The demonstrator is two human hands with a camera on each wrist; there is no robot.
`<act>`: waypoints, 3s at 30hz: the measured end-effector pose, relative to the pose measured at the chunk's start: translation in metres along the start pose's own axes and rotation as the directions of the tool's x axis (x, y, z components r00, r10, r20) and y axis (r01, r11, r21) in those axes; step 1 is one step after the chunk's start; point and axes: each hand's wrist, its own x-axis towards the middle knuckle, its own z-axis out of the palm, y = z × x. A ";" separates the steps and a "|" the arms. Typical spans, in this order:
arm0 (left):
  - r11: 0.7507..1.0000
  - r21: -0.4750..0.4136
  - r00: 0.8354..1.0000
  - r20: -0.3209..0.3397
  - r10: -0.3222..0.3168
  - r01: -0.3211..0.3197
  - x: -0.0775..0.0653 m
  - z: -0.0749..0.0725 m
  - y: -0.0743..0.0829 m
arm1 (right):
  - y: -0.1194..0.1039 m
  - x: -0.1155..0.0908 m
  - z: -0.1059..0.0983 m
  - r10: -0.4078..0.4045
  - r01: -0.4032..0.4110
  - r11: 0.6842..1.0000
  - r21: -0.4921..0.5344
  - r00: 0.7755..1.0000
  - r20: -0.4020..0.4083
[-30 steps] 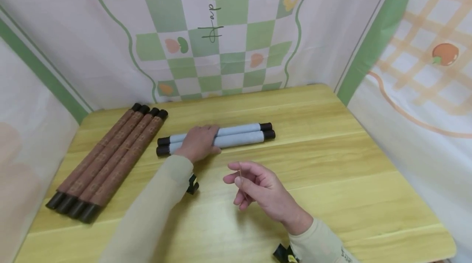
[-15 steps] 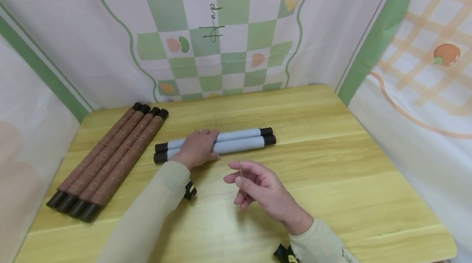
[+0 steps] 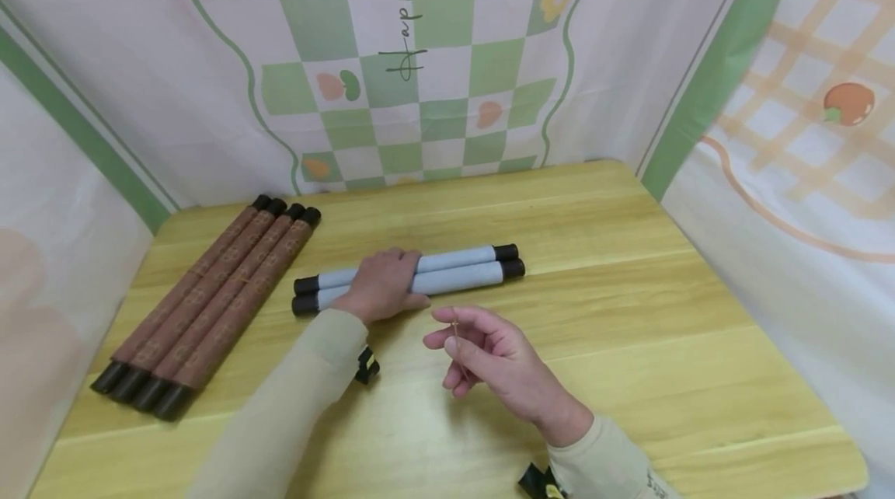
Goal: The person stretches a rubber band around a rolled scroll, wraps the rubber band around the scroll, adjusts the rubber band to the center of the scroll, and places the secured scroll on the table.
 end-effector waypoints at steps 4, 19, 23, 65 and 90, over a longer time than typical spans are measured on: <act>1.000 -0.005 1.000 -0.001 0.007 -0.007 0.005 0.003 0.006 | 0.000 0.000 0.001 0.000 0.000 1.000 -0.023 1.000 -0.007; 0.999 0.028 0.994 -0.100 0.046 -0.043 0.006 0.010 0.014 | -0.002 -0.003 -0.004 -0.024 0.018 0.991 -0.131 0.999 -0.048; 0.995 0.041 0.982 -0.163 0.097 -0.091 0.001 0.008 0.013 | -0.004 -0.002 -0.007 -0.013 -0.002 0.985 -0.173 0.997 -0.080; 0.926 0.122 0.828 -0.416 0.375 -0.358 -0.098 -0.012 0.026 | -0.055 -0.009 -0.071 0.112 -0.177 0.858 -0.483 0.980 -0.162; 0.883 0.195 0.743 -0.480 0.466 -0.428 -0.103 -0.009 0.036 | -0.051 -0.003 -0.068 0.143 -0.203 0.778 -0.595 0.979 -0.146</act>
